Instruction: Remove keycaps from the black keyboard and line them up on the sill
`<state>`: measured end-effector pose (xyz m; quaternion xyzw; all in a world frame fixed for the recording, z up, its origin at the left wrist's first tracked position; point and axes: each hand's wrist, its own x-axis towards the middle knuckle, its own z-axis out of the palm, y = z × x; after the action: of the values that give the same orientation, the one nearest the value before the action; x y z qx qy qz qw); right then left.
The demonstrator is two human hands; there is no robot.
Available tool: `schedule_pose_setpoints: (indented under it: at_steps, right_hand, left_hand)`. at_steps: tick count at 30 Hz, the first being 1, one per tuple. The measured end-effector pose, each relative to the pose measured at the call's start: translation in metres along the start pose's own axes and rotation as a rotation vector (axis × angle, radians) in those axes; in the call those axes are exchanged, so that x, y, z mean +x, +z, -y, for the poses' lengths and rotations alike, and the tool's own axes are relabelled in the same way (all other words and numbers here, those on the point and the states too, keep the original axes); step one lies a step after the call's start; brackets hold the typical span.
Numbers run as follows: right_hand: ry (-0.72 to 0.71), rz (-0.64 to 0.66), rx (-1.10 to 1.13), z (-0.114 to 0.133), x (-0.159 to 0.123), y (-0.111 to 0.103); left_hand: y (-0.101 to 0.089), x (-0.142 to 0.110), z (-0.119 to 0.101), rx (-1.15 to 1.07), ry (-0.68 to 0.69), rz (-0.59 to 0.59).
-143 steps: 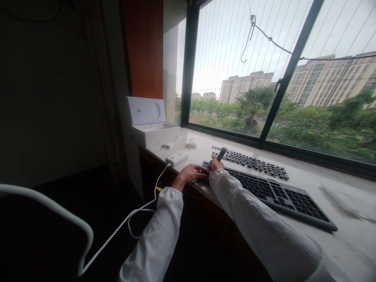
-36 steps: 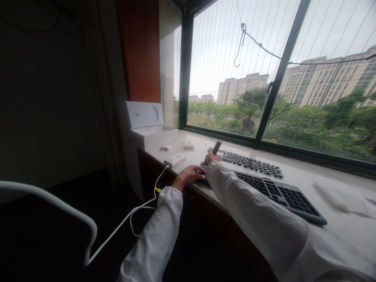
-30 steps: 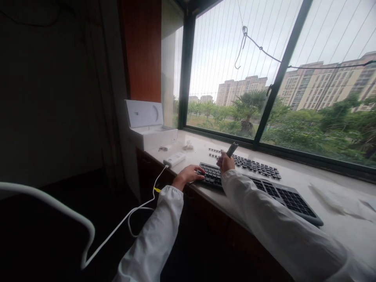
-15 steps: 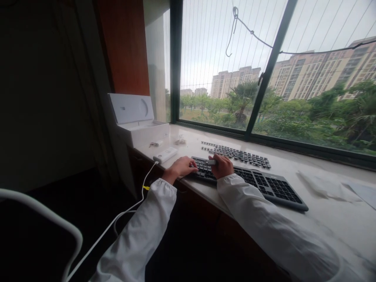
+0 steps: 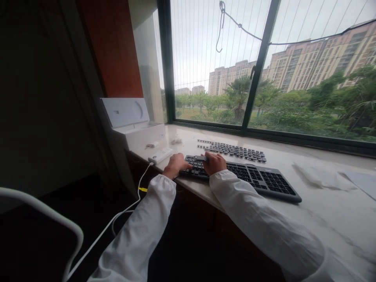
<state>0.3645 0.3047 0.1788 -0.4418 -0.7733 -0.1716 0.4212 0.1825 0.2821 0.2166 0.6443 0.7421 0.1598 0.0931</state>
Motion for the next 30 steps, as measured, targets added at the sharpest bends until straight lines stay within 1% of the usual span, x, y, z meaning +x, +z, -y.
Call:
schedule_pose_setpoints:
  at_steps: [4, 11, 16, 23, 26, 30]
  right_hand:
    - [0.013, 0.033, 0.002, 0.000, 0.001, 0.000]
    - [0.018, 0.073, 0.005, 0.002, 0.001, -0.002]
    - [0.022, 0.063, -0.014, 0.004, 0.001, -0.005]
    - [0.033, 0.125, -0.048, 0.008, 0.002, -0.015]
    - [0.032, 0.118, -0.066, 0.008, 0.002, -0.014]
    - [0.026, 0.113, -0.064, 0.008, 0.002, -0.012]
  left_hand:
    - [0.000, 0.004, -0.002, 0.035, -0.014, 0.006]
    - [0.000, 0.002, -0.005, 0.031, -0.037, 0.003]
    - [-0.002, -0.001, -0.010, 0.057, -0.028, -0.007]
    - [-0.001, -0.010, -0.022, 0.153, 0.020, -0.042]
    - [0.001, -0.012, -0.026, 0.185, 0.031, -0.050]
    - [0.003, -0.013, -0.026, 0.171, 0.020, -0.048]
